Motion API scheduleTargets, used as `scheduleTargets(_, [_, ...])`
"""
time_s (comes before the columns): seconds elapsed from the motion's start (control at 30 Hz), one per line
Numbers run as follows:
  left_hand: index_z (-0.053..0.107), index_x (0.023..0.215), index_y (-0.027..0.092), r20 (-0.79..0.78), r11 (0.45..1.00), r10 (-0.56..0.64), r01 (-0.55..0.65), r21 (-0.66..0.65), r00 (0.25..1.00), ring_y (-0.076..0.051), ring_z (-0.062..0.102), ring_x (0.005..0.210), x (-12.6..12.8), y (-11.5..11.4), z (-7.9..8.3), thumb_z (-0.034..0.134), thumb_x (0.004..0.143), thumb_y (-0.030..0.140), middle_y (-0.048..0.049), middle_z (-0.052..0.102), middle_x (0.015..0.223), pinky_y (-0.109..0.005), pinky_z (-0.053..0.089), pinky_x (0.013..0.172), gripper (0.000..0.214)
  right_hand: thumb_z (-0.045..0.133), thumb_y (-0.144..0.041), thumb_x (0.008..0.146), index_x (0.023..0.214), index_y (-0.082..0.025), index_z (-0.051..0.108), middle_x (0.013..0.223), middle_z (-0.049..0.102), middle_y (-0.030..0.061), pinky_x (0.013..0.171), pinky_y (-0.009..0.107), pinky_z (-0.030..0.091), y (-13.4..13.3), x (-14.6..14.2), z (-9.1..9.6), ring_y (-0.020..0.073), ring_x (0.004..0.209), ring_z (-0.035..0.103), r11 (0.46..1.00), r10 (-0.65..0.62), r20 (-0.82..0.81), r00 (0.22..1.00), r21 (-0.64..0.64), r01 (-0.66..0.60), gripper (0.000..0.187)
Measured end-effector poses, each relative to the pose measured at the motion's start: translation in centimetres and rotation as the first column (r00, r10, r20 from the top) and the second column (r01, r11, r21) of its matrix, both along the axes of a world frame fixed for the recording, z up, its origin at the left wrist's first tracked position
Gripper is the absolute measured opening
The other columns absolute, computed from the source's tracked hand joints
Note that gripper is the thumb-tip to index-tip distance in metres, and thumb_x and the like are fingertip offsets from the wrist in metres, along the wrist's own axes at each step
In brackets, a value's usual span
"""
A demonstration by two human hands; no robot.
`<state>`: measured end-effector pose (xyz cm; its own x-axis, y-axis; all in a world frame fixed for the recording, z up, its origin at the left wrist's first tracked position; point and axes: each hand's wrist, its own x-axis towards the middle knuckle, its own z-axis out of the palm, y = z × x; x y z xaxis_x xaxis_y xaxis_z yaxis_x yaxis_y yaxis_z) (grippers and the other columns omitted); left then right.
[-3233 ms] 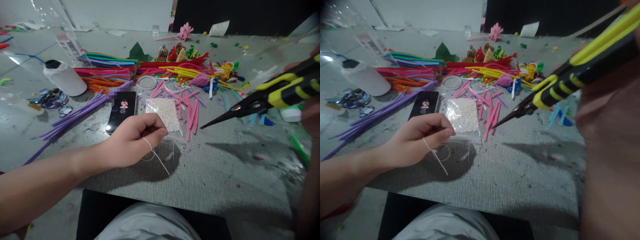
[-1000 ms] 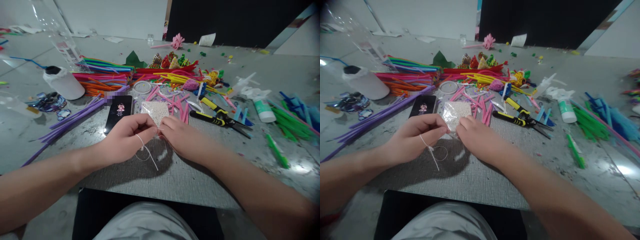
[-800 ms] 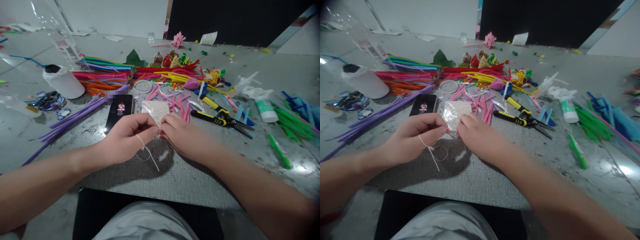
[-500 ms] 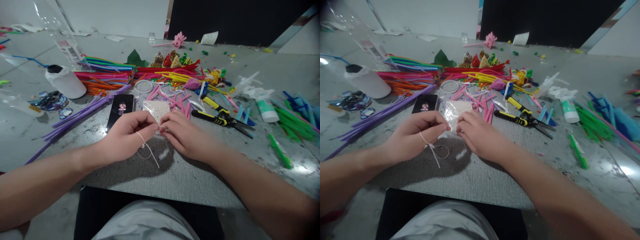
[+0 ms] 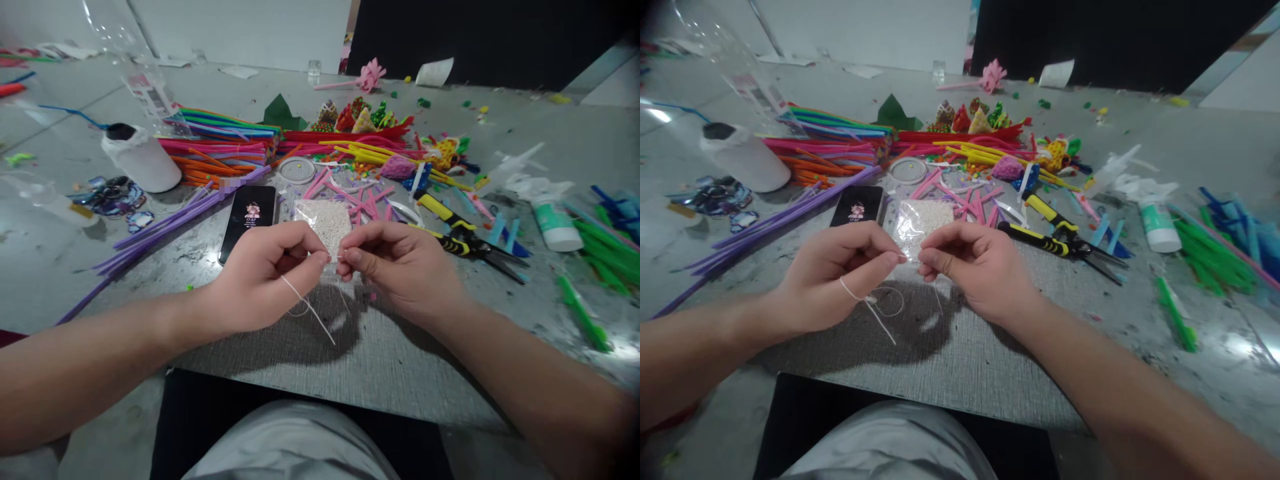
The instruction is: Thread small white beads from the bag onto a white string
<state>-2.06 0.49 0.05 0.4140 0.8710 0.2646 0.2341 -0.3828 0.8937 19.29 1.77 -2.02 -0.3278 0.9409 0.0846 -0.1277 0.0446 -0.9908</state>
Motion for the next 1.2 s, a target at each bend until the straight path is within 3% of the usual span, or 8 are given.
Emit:
scheduleTargets(0.13, [0.064, 0.082, 0.013, 0.037, 1.000, -0.001, 0.001, 0.014, 0.999, -0.004, 0.038, 0.049, 0.0, -0.2, 0.1, 0.062, 0.091, 0.013, 0.0061, 0.051, 0.061, -0.015, 0.029, 0.041, 0.009, 0.089, -0.024, 0.080, 0.090, -0.023, 0.079, 0.076, 0.078, -0.0009, 0.069, 0.023, 0.064, -0.3, 0.0, 0.0, 0.0117, 0.069, 0.075, 0.997, 0.015, -0.108, 0.994, -0.079, -0.024, 0.015])
scheduleTargets(0.33, [0.065, 0.083, 0.012, 0.055, 0.993, 0.022, -0.028, 0.119, 0.998, -0.002, 0.038, 0.047, 0.1, -0.9, 0.4, 0.060, 0.092, 0.009, 0.0062, 0.053, 0.062, -0.015, 0.026, 0.038, 0.011, 0.091, -0.020, 0.076, 0.086, -0.024, 0.081, 0.075, 0.080, 0.0003, 0.068, 0.022, 0.065, -0.8, -0.2, 0.9, 0.0124, 0.068, 0.076, 0.994, -0.009, -0.098, 0.995, -0.114, -0.002, 0.015])
scheduleTargets(0.57, [0.066, 0.084, 0.011, 0.005, 0.975, 0.040, -0.040, 0.218, 0.999, -0.002, 0.038, 0.043, 0.3, -1.3, 0.4, 0.060, 0.091, 0.008, 0.0059, 0.052, 0.058, -0.017, 0.026, 0.036, 0.010, 0.090, -0.017, 0.077, 0.086, -0.027, 0.081, 0.084, 0.079, -0.0029, 0.072, 0.019, 0.064, -0.9, 0.0, 0.5, 0.0102, 0.075, 0.076, 1.000, -0.015, -0.110, 0.994, -0.028, 0.012, 0.016])
scheduleTargets(0.83, [0.064, 0.084, 0.016, 0.023, 0.973, 0.041, -0.045, 0.228, 0.999, -0.004, 0.037, 0.041, 0.3, -1.3, 0.3, 0.060, 0.092, 0.009, 0.0061, 0.049, 0.055, -0.019, 0.024, 0.033, 0.011, 0.088, -0.016, 0.077, 0.085, -0.028, 0.081, 0.080, 0.077, -0.0028, 0.063, 0.020, 0.063, -1.2, -0.1, 0.6, 0.0102, 0.069, 0.073, 0.997, -0.060, -0.090, 0.994, 0.034, 0.063, 0.016])
scheduleTargets(1.07, [0.065, 0.084, 0.015, 0.046, 0.976, 0.029, -0.039, 0.215, 0.999, -0.004, 0.042, 0.041, 0.2, -1.2, 0.3, 0.064, 0.091, 0.010, 0.0035, 0.054, 0.058, -0.019, 0.029, 0.034, 0.009, 0.088, -0.012, 0.077, 0.086, -0.031, 0.083, 0.086, 0.078, -0.0030, 0.068, 0.021, 0.062, -1.4, -0.1, 0.9, 0.0099, 0.075, 0.073, 0.988, -0.079, -0.037, 0.996, 0.127, 0.083, 0.021])
scheduleTargets(1.2, [0.065, 0.084, 0.015, 0.036, 0.977, 0.028, -0.035, 0.209, 0.999, -0.005, 0.045, 0.041, 0.2, -1.2, 0.3, 0.063, 0.091, 0.010, 0.0028, 0.056, 0.059, -0.019, 0.031, 0.034, 0.009, 0.087, -0.010, 0.077, 0.087, -0.033, 0.084, 0.092, 0.078, -0.0043, 0.073, 0.020, 0.062, -1.3, -0.1, 0.8, 0.0083, 0.077, 0.073, 0.993, -0.044, -0.062, 0.997, 0.107, 0.051, 0.025])
